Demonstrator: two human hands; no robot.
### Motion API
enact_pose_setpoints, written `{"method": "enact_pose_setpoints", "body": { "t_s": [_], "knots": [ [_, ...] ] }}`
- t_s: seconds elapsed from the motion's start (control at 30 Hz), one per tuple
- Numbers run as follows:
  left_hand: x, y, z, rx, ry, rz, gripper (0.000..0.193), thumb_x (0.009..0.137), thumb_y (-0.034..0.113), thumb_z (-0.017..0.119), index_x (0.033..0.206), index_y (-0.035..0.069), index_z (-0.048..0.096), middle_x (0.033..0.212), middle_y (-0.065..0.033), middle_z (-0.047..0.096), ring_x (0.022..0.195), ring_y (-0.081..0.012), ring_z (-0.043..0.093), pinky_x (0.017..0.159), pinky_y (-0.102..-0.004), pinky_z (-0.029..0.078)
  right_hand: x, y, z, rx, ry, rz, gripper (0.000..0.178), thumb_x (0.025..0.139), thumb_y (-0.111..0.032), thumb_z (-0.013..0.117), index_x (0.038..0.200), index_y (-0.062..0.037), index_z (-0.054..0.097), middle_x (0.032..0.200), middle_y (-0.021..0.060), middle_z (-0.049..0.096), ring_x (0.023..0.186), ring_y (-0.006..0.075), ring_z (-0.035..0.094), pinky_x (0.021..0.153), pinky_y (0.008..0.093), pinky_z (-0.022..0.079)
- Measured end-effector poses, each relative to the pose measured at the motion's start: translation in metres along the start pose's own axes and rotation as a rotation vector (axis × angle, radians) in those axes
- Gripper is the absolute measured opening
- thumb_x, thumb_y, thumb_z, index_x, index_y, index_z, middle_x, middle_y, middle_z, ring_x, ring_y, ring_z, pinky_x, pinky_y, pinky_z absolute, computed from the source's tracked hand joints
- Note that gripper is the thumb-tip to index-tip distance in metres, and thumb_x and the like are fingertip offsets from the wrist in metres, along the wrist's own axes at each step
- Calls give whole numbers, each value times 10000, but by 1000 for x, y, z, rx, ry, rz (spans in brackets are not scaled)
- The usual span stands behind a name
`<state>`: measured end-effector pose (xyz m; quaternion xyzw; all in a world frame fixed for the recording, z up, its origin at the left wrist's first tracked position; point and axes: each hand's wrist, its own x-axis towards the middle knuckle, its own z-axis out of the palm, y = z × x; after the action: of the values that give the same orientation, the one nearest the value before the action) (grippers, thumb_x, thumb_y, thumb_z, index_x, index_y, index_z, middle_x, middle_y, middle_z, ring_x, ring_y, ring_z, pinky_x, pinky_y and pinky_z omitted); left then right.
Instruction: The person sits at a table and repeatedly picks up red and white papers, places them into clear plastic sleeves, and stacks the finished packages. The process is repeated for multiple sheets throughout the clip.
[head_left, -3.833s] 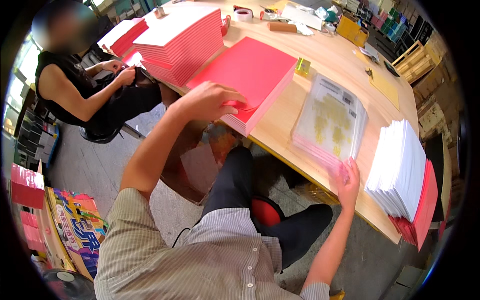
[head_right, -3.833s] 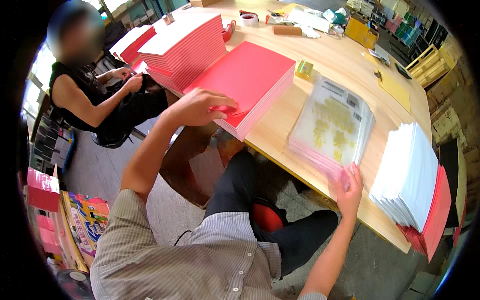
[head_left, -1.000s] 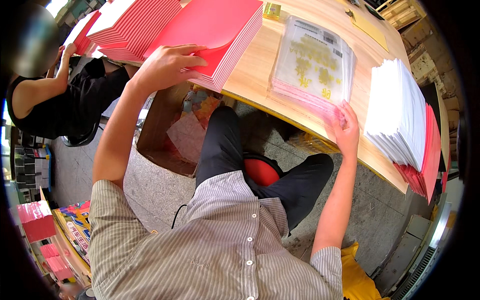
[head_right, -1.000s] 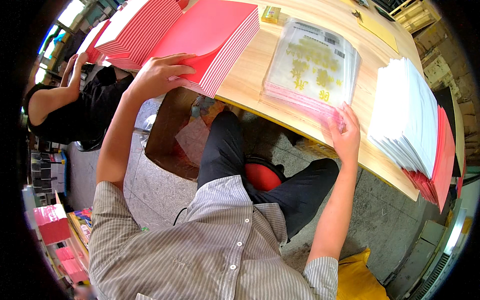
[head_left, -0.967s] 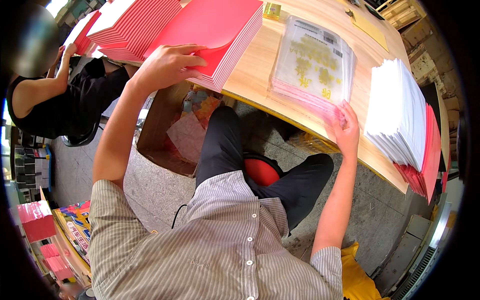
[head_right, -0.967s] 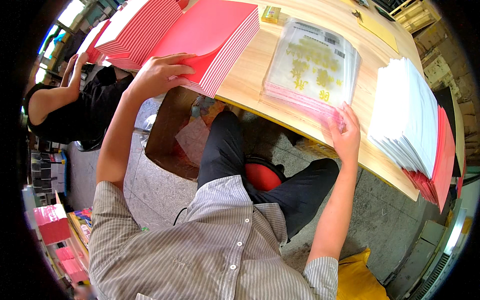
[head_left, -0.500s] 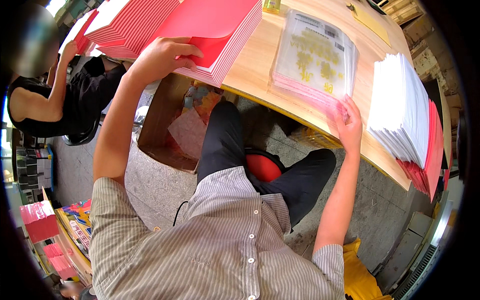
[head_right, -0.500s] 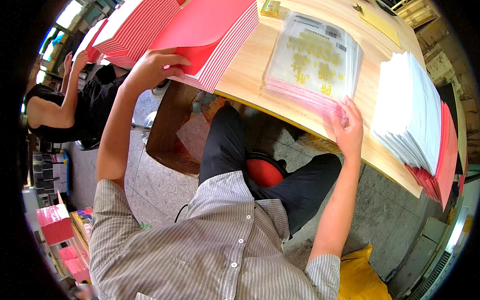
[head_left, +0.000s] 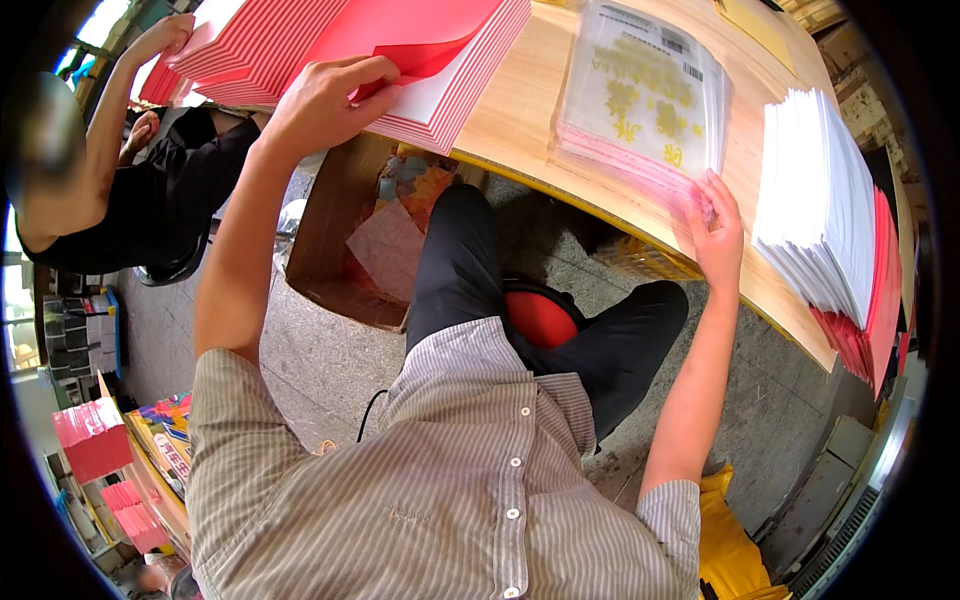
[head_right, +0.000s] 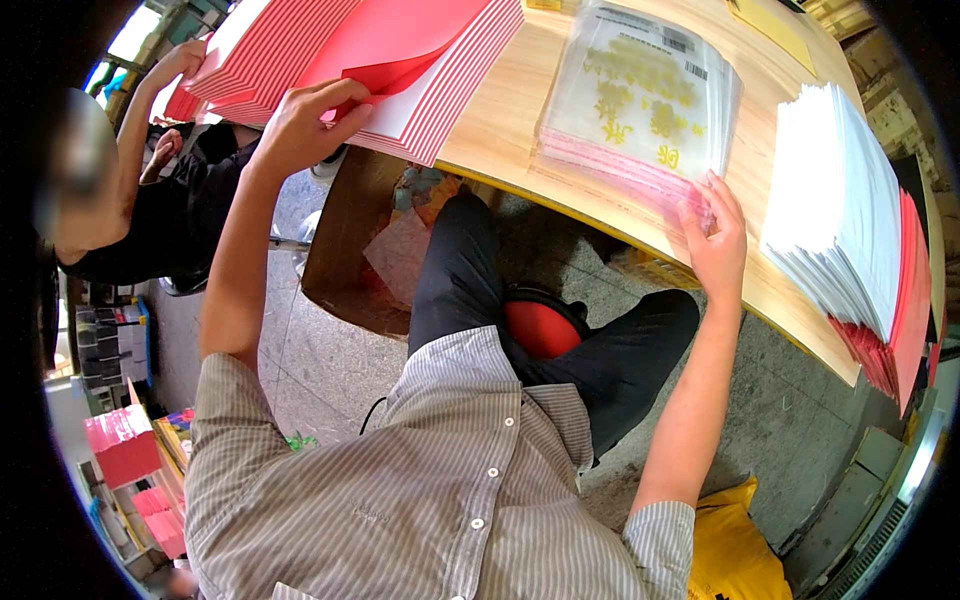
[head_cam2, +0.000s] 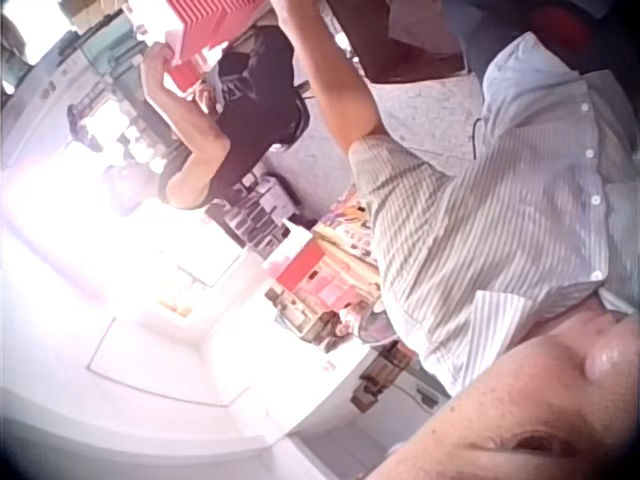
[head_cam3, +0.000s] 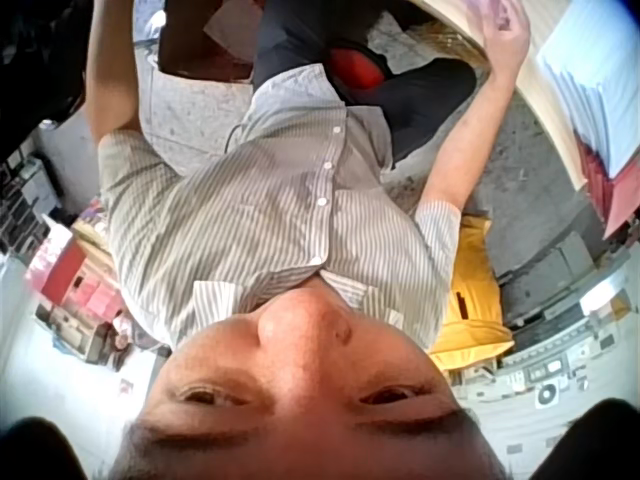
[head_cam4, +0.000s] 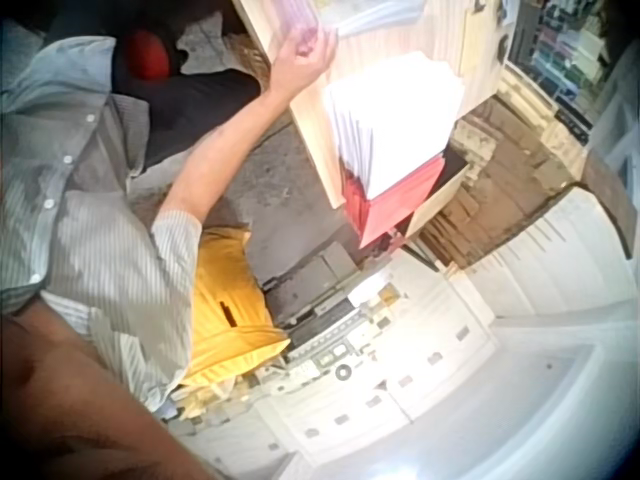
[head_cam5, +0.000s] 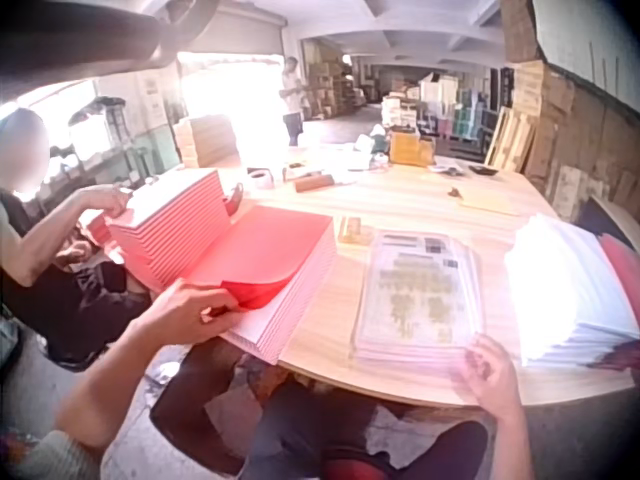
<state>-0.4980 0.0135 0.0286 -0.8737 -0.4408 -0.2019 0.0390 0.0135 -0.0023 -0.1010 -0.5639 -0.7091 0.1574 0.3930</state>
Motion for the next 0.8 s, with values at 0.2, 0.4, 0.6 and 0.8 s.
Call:
{"method": "enact_pose_setpoints", "body": {
  "t_s": [0.2,0.4,0.6,0.8],
  "knots": [
    [-9,10,11,127,129,58,151,939,73,633,1079,75,578,832,-113,696,671,-306,692,606,-378,555,0,1,1,39,4,9,350,903,-179,738,1188,18,695,1391,181,599,1308,308,554,1073,376,442],
    [-6,9,19,256,237,171,167,932,36,625,1089,78,588,1297,-127,654,754,-235,734,616,-336,614,0,-2,2,15,23,-9,333,903,-182,736,1163,22,699,1377,186,606,1303,306,557,1065,369,445],
    [-10,11,21,274,189,112,228,859,44,697,1074,108,652,1381,-93,616,852,-241,742,655,-341,627,0,-1,1,2,27,-3,337,900,-187,734,1148,38,699,1364,193,613,1302,319,555,1089,375,422],
    [-11,13,28,5,227,-232,266,872,56,710,1115,120,622,1247,-84,690,893,-259,746,734,-350,619,0,-4,1,-3,25,5,322,898,-184,729,1129,39,708,1359,195,617,1310,328,545,1105,386,404]
  ]
}}
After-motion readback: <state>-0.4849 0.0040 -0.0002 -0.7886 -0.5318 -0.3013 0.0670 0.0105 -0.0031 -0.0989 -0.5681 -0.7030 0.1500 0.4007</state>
